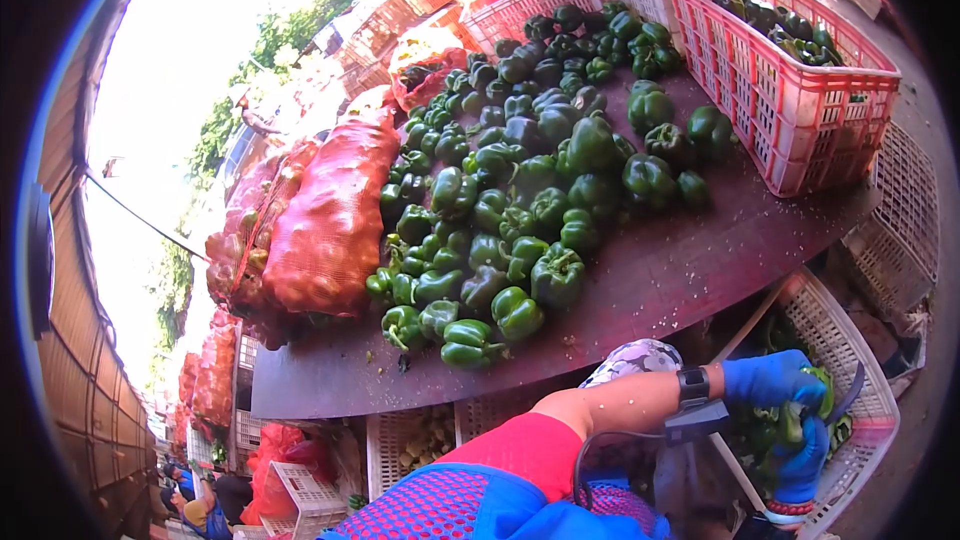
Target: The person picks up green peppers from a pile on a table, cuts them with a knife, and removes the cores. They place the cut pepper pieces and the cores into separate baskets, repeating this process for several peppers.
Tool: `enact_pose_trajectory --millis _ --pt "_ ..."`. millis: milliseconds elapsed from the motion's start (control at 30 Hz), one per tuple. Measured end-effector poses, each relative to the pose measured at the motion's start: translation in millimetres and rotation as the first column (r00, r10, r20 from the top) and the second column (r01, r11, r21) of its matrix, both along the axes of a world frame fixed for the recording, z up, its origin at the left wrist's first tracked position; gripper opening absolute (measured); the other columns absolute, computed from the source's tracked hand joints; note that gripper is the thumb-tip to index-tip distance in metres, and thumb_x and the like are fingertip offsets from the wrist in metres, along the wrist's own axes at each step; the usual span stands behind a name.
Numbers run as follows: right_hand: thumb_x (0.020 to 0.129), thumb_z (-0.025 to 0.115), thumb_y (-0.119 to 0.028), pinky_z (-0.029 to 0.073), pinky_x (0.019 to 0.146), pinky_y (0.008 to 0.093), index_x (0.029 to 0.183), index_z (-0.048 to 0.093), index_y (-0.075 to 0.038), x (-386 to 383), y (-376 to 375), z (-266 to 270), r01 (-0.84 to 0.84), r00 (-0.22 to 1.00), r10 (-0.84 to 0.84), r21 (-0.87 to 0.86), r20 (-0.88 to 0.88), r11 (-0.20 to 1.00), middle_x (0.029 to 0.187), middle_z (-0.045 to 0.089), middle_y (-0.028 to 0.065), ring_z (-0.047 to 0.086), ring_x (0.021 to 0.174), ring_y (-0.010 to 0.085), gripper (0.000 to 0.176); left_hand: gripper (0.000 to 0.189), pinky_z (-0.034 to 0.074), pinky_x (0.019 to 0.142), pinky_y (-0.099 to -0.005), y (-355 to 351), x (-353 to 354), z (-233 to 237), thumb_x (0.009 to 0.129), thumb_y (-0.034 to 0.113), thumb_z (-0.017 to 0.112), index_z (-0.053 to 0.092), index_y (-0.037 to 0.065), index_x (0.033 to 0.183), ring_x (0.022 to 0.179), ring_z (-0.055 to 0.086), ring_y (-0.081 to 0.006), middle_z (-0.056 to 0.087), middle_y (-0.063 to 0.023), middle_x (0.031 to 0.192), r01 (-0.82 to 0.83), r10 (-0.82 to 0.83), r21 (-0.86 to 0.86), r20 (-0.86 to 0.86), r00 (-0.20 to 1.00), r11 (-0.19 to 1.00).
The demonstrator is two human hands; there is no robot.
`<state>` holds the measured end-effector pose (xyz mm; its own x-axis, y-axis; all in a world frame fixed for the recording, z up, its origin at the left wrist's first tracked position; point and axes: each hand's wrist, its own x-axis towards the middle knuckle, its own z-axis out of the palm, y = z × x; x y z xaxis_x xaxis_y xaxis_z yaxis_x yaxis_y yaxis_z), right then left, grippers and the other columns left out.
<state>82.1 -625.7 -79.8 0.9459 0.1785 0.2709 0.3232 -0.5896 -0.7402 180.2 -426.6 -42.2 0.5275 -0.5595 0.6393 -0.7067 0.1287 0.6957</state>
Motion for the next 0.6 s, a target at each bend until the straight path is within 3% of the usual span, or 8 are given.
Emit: enact_pose_trajectory --millis 67,133,200,233,333,400,500,600 --pt "0.093 0.059 -0.017 0.050 0.080 0.0367 0.100 0.064 -0.005 6.7 -14.2 -17.7 0.064 0.969 -0.024 0.153 -0.247 0.986 0.093 0.065 0.0062 0.063 0.086 0.0236 0.014 0.018 0.048 0.061 -0.0358 4.0 -0.4 4.2 0.082 0.017 0.065 0.070 0.000 0.086 0.063 0.060 -0.0261 0.066 -0.0167 0.074 -0.030 0.029 -0.024 -0.065 0.997 0.999" --pt "0.094 0.059 -0.017 0.050 0.081 0.0364 0.101 0.064 -0.004 4.9 -21.8 -9.0 0.013 0.983 0.000 0.071 -0.182 0.997 0.094 0.065 0.0061 0.063 0.088 0.0232 0.016 0.019 0.049 0.062 -0.0359 13.0 -5.3 25.9 0.082 0.018 0.065 0.070 0.000 0.087 0.065 0.061 -0.0290 0.067 -0.0162 0.075 0.026 -0.013 0.051 -0.234 0.972 0.998" --pt "0.095 0.057 -0.019 0.050 0.083 0.0357 0.105 0.063 -0.003 7.0 1.9 44.2 -0.098 0.972 0.149 -0.261 0.183 0.960 0.096 0.065 0.0061 0.063 0.090 0.0216 0.020 0.022 0.049 0.061 -0.0372 30.4 -4.2 62.0 0.081 0.021 0.065 0.071 0.000 0.084 0.066 0.062 -0.0355 0.069 -0.0163 0.076 0.190 -0.065 0.210 -0.488 0.871 0.959" --pt "0.096 0.056 -0.018 0.050 0.084 0.0355 0.107 0.063 -0.002 10.4 15.4 50.4 -0.028 0.998 0.026 0.032 0.062 0.999 0.096 0.064 0.0061 0.062 0.091 0.0209 0.021 0.030 0.052 0.063 -0.0402 29.1 -12.0 82.2 0.078 0.030 0.065 0.072 0.001 0.081 0.070 0.065 -0.0400 0.069 -0.0180 0.076 0.136 0.191 0.391 -0.687 0.701 0.910" --pt "0.097 0.054 -0.017 0.049 0.085 0.0350 0.111 0.062 -0.002 14.0 27.8 52.3 0.229 0.952 -0.079 0.514 -0.297 0.827 0.099 0.064 0.0058 0.060 0.093 0.0193 0.023 0.034 0.053 0.063 -0.0414 4.1 -14.2 47.7 0.073 0.036 0.066 0.074 0.003 0.077 0.068 0.068 -0.0350 0.068 -0.0205 0.073 -0.103 0.446 0.672 -0.361 0.819 0.734" --pt "0.097 0.053 -0.017 0.048 0.086 0.0351 0.113 0.061 -0.001 12.4 14.5 36.2 0.229 0.931 -0.039 0.497 -0.362 0.837 0.100 0.063 0.0050 0.059 0.093 0.0187 0.024 0.036 0.055 0.066 -0.0434 2.7 -15.4 42.8 0.072 0.037 0.067 0.073 0.002 0.077 0.071 0.069 -0.0363 0.067 -0.0228 0.073 -0.110 0.443 0.596 -0.447 0.777 0.795" --pt "0.096 0.054 -0.015 0.047 0.090 0.0383 0.122 0.061 0.002 8.8 -25.1 3.8 0.006 0.991 -0.018 -0.088 -0.132 0.996 0.110 0.065 0.0126 0.061 0.102 0.0243 0.032 0.034 0.055 0.067 -0.0467 -0.3 -18.7 48.6 0.073 0.034 0.066 0.071 0.000 0.072 0.074 0.068 -0.0414 0.066 -0.0254 0.072 -0.130 0.298 0.276 -0.751 0.590 0.952" --pt "0.098 0.051 -0.014 0.048 0.087 0.0325 0.111 0.062 -0.003 8.6 -16.3 -17.3 0.047 0.977 -0.022 0.114 -0.212 0.992 0.103 0.062 0.0036 0.058 0.094 0.0161 0.021 0.030 0.054 0.072 -0.0488 -7.0 -16.7 35.2 0.080 0.032 0.066 0.071 0.002 0.082 0.079 0.068 -0.0422 0.068 -0.0248 0.080 -0.321 0.511 0.404 -0.571 0.643 0.856"
